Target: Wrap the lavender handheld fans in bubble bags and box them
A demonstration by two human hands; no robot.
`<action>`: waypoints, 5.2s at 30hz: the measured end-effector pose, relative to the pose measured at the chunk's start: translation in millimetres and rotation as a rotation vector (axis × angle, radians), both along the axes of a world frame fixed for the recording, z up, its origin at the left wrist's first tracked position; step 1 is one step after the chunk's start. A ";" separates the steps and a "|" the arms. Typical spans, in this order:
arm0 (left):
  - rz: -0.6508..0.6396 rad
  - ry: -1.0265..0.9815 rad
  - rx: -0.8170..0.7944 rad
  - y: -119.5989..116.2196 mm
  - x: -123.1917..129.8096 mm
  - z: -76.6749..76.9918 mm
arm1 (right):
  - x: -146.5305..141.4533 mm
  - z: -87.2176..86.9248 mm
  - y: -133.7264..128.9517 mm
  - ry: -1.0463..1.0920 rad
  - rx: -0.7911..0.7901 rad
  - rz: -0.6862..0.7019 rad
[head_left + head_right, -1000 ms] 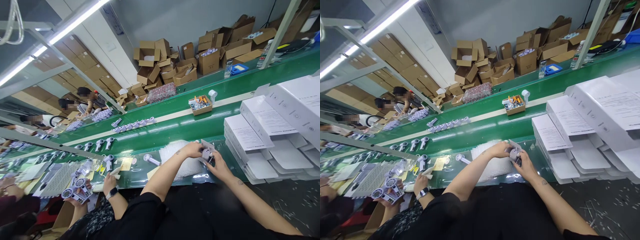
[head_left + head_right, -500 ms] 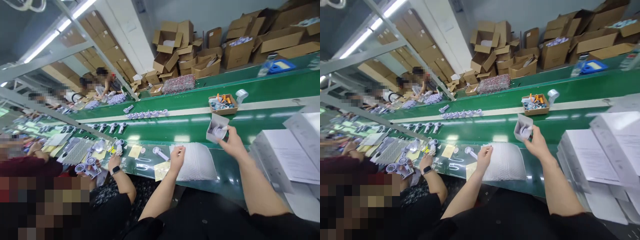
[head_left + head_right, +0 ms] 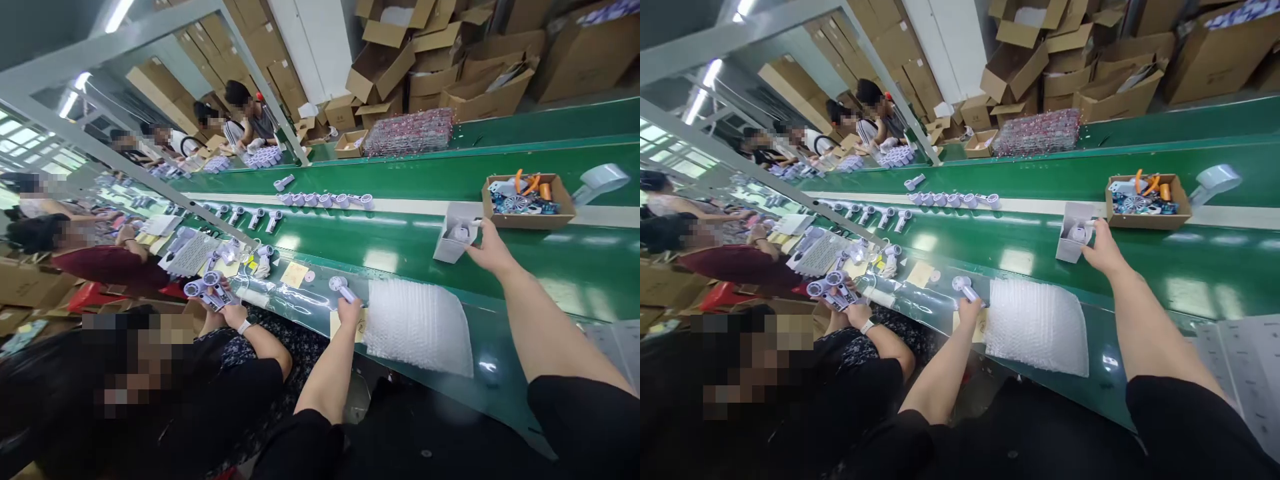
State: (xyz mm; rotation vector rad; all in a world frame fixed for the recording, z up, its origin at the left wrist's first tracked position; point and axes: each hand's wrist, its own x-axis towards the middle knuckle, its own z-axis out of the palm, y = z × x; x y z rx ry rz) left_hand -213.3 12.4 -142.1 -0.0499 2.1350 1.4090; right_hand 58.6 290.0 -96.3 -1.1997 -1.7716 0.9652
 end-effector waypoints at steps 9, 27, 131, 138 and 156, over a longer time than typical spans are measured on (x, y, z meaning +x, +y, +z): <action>-0.582 -0.379 0.359 -16.2 102.8 53.5 | -6.3 14.0 -194.8 0.714 -1.123 0.188; -2.006 1.025 -0.193 20.4 205.3 30.5 | 162.1 8.2 -321.8 0.935 -1.175 -0.384; -1.173 -0.266 0.448 33.6 145.2 129.5 | 160.2 81.2 -300.1 -0.287 -0.219 -0.786; -0.704 -0.429 0.606 58.9 108.5 135.8 | 130.7 87.7 -289.9 -1.069 0.045 -0.382; -1.419 1.259 0.288 68.2 206.9 121.1 | 89.6 -15.3 -214.9 -0.275 0.242 -0.090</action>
